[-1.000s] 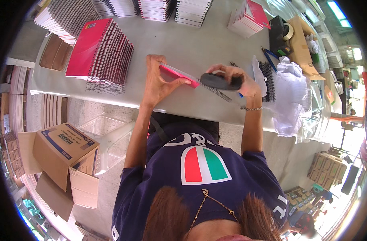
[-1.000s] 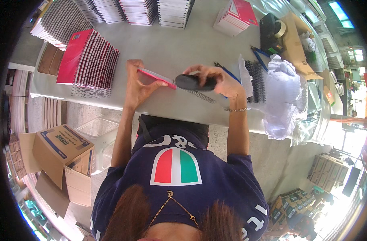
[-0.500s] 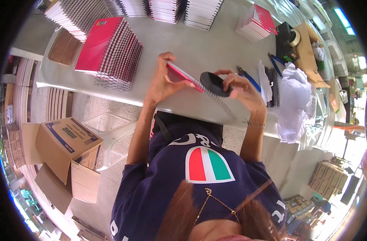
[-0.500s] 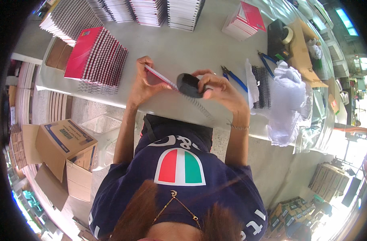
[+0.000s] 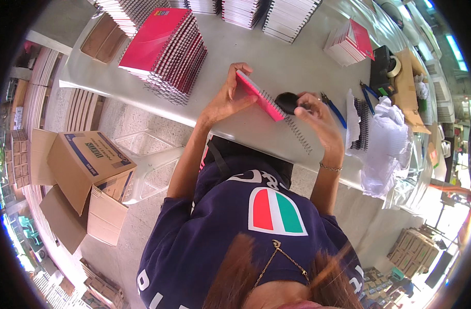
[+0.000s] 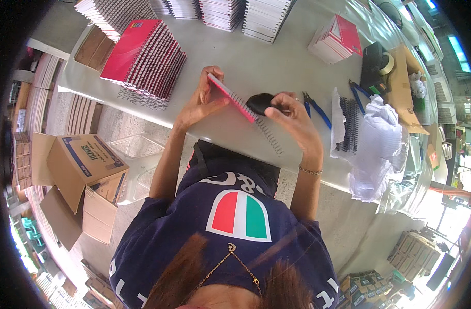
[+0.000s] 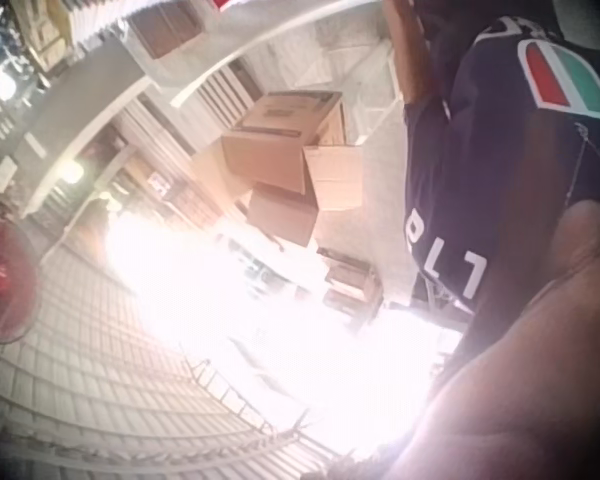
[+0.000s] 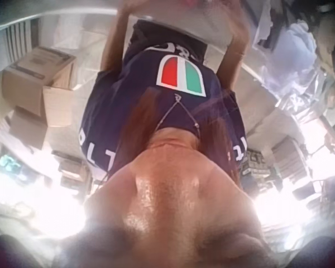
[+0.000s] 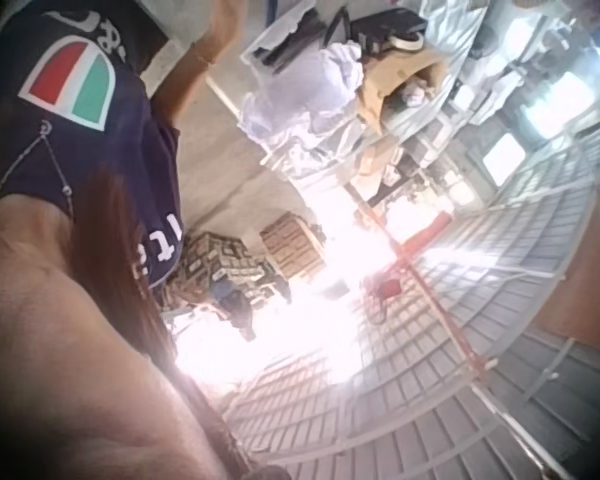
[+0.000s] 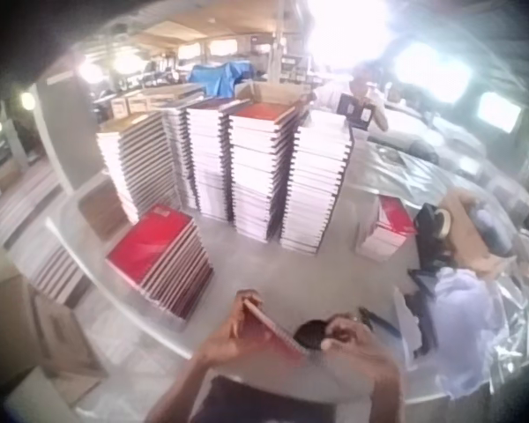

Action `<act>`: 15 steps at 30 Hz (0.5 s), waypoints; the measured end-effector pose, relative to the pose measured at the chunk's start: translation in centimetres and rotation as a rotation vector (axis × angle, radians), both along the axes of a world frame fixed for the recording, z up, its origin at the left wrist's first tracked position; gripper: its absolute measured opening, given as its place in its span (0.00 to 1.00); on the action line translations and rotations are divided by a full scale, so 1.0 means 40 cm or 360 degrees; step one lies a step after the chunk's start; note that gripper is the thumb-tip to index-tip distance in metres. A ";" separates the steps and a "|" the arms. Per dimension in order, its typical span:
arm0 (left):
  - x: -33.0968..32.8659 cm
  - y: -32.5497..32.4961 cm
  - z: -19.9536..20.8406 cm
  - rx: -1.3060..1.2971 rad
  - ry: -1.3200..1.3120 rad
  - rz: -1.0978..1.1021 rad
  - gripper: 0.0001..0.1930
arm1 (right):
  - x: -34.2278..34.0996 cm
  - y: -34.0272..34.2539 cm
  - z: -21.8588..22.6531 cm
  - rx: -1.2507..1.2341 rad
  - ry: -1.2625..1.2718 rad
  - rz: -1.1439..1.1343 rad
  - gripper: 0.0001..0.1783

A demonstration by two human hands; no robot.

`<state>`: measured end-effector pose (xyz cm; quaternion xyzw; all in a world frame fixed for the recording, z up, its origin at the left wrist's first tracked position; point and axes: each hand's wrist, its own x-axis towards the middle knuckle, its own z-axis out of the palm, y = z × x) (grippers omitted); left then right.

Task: The person assembles spiral-bound notebooks by inserting a metal coil into the punched holes of a pink cover and pages. They use pliers to secure the coil ends and place the finished notebooks into a stack.

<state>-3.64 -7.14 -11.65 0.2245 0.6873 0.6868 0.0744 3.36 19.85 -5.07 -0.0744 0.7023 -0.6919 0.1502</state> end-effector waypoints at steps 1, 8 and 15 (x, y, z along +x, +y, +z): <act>0.001 -0.003 -0.002 0.0040 -0.0040 -0.0031 0.32 | 0.008 0.003 0.004 -0.0095 0.0061 -0.0012 0.20; 0.002 -0.018 0.014 0.0144 -0.0276 -0.0177 0.22 | -0.004 -0.007 0.040 0.0130 0.0120 0.0170 0.21; 0.016 -0.012 0.006 0.0175 -0.0219 -0.0122 0.18 | -0.010 -0.026 0.003 -0.0162 0.0116 0.0068 0.25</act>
